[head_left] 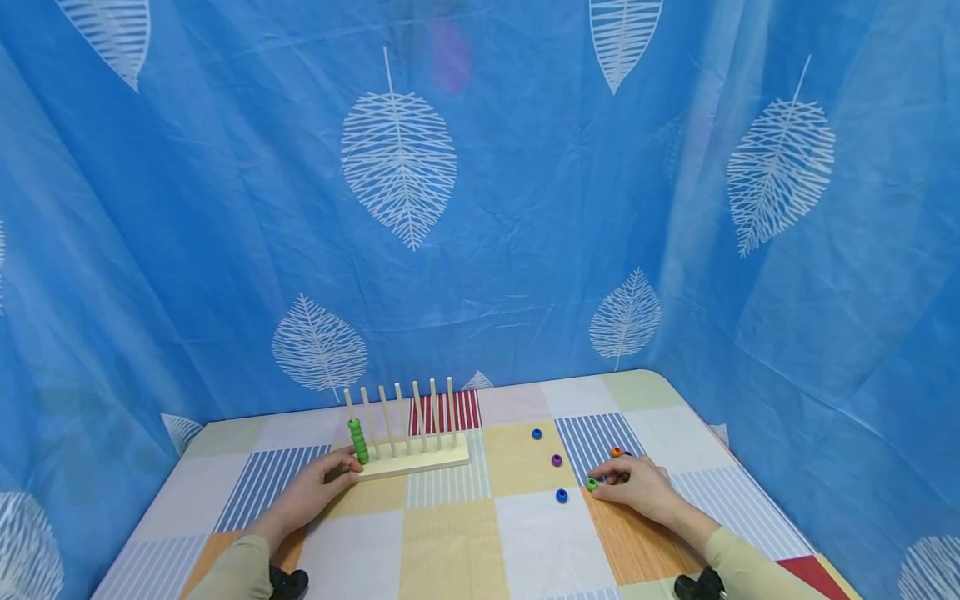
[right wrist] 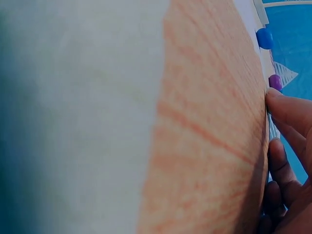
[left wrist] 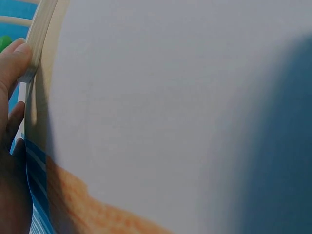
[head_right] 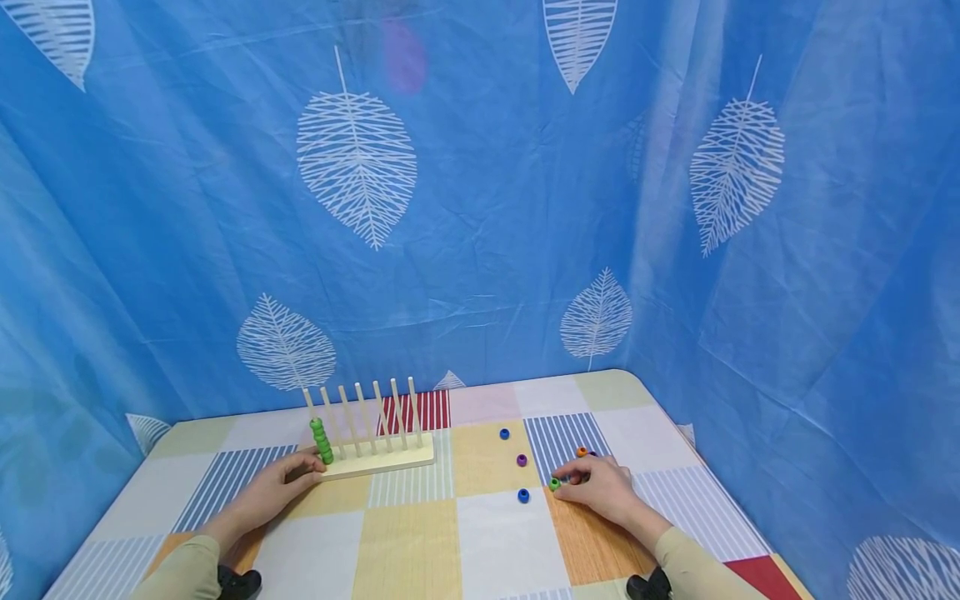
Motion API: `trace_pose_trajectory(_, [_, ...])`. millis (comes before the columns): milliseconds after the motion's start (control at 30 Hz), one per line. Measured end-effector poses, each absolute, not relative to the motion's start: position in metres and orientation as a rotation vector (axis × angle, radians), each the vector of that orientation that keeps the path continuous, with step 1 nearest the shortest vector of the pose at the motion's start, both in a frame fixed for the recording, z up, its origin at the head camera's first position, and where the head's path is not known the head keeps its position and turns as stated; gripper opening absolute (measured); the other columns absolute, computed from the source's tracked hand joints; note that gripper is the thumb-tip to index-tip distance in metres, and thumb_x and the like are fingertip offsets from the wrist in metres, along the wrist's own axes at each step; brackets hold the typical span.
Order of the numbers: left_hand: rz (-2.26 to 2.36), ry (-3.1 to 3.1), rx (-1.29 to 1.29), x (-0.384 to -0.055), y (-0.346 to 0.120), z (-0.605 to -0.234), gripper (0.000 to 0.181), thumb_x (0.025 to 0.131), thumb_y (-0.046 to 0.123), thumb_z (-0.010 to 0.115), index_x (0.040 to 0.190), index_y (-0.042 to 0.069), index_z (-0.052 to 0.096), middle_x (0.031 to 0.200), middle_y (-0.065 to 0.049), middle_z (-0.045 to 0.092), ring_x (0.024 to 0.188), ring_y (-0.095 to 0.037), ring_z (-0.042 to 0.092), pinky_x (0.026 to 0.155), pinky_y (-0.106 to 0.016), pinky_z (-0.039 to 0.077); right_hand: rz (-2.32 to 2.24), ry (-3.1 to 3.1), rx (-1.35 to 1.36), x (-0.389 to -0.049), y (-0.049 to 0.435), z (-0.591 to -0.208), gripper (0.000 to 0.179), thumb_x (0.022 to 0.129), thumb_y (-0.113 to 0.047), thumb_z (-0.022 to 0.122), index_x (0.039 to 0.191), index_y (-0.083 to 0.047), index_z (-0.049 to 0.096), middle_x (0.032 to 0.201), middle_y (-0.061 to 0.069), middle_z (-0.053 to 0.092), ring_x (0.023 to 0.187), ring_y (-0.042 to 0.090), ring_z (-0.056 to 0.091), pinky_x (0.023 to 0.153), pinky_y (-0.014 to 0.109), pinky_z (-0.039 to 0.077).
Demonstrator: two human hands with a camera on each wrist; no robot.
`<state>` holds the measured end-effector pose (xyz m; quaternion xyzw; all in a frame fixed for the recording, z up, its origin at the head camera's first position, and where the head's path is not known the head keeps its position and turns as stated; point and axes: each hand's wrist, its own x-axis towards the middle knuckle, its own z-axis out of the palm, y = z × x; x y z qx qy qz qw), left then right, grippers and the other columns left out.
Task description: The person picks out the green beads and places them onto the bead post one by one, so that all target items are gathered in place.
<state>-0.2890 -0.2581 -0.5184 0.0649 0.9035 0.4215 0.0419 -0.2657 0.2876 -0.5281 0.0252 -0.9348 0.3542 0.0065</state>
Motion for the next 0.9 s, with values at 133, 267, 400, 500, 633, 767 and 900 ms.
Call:
trace_pose_trajectory(133, [1.291, 2.767, 0.2, -0.29, -0.259, -0.519, 0.009, 0.1, 0.024, 0.069, 0.106, 0.018, 0.069, 0.154, -0.023, 0.046, 0.144, -0.049, 0.034, 0.115, -0.067, 0.028, 1.097, -2.931, 0.085, -0.265, 0.287, -0.527, 0.021, 0.079, -0.036, 0.088, 0.097, -0.027, 0.08, 0.077, -0.008, 0.06, 0.082, 0.017, 0.05, 0.079, 0.043, 0.027])
trace_pose_trajectory(267, [1.297, 2.774, 0.213, -0.29, -0.259, -0.519, 0.008, 0.1, 0.023, 0.069, 0.106, 0.018, 0.069, 0.154, -0.024, 0.046, 0.144, -0.049, 0.034, 0.116, -0.066, 0.028, 1.088, -2.933, 0.101, -0.265, 0.286, -0.526, 0.021, 0.079, -0.038, 0.087, 0.096, -0.028, 0.08, 0.077, -0.008, 0.06, 0.082, 0.016, 0.05, 0.081, 0.046, 0.025])
trace_pose_trajectory(400, [1.305, 2.778, 0.233, -0.288, -0.259, -0.519, 0.007, 0.1, 0.022, 0.068, 0.105, 0.017, 0.069, 0.153, -0.024, 0.046, 0.144, -0.05, 0.034, 0.116, -0.067, 0.027, 1.086, -2.919, 0.127, -0.264, 0.286, -0.526, 0.022, 0.079, -0.038, 0.088, 0.095, -0.027, 0.08, 0.077, -0.008, 0.06, 0.08, 0.015, 0.051, 0.081, 0.047, 0.026])
trace_pose_trajectory(500, [1.308, 2.777, 0.235, -0.287, -0.259, -0.519, 0.007, 0.1, 0.021, 0.068, 0.105, 0.017, 0.068, 0.153, -0.024, 0.046, 0.144, -0.05, 0.034, 0.116, -0.066, 0.027, 1.071, -2.913, 0.134, -0.265, 0.286, -0.527, 0.022, 0.078, -0.038, 0.088, 0.094, -0.027, 0.079, 0.077, -0.009, 0.06, 0.079, 0.014, 0.051, 0.08, 0.047, 0.026])
trace_pose_trajectory(633, [1.298, 2.785, 0.234, -0.286, -0.258, -0.519, 0.007, 0.1, 0.022, 0.068, 0.105, 0.017, 0.068, 0.153, -0.024, 0.046, 0.144, -0.05, 0.035, 0.116, -0.067, 0.027, 1.063, -2.913, 0.134, -0.265, 0.286, -0.528, 0.021, 0.079, -0.039, 0.088, 0.093, -0.026, 0.079, 0.077, -0.009, 0.059, 0.081, 0.015, 0.05, 0.079, 0.046, 0.025])
trace_pose_trajectory(767, [1.298, 2.786, 0.233, -0.285, -0.257, -0.518, 0.007, 0.1, 0.021, 0.068, 0.106, 0.016, 0.068, 0.153, -0.025, 0.047, 0.144, -0.05, 0.035, 0.115, -0.067, 0.028, 1.059, -2.926, 0.126, -0.265, 0.285, -0.523, 0.022, 0.078, -0.039, 0.088, 0.093, -0.025, 0.078, 0.076, -0.008, 0.059, 0.08, 0.015, 0.049, 0.076, 0.043, 0.027])
trace_pose_trajectory(900, [1.298, 2.782, 0.233, -0.285, -0.257, -0.516, 0.008, 0.1, 0.021, 0.068, 0.106, 0.016, 0.069, 0.153, -0.025, 0.046, 0.144, -0.05, 0.035, 0.115, -0.067, 0.029, 1.144, -2.926, 0.103, -0.266, 0.286, -0.516, 0.023, 0.078, -0.036, 0.088, 0.093, -0.022, 0.078, 0.078, -0.006, 0.06, 0.078, 0.016, 0.051, 0.072, 0.037, 0.034])
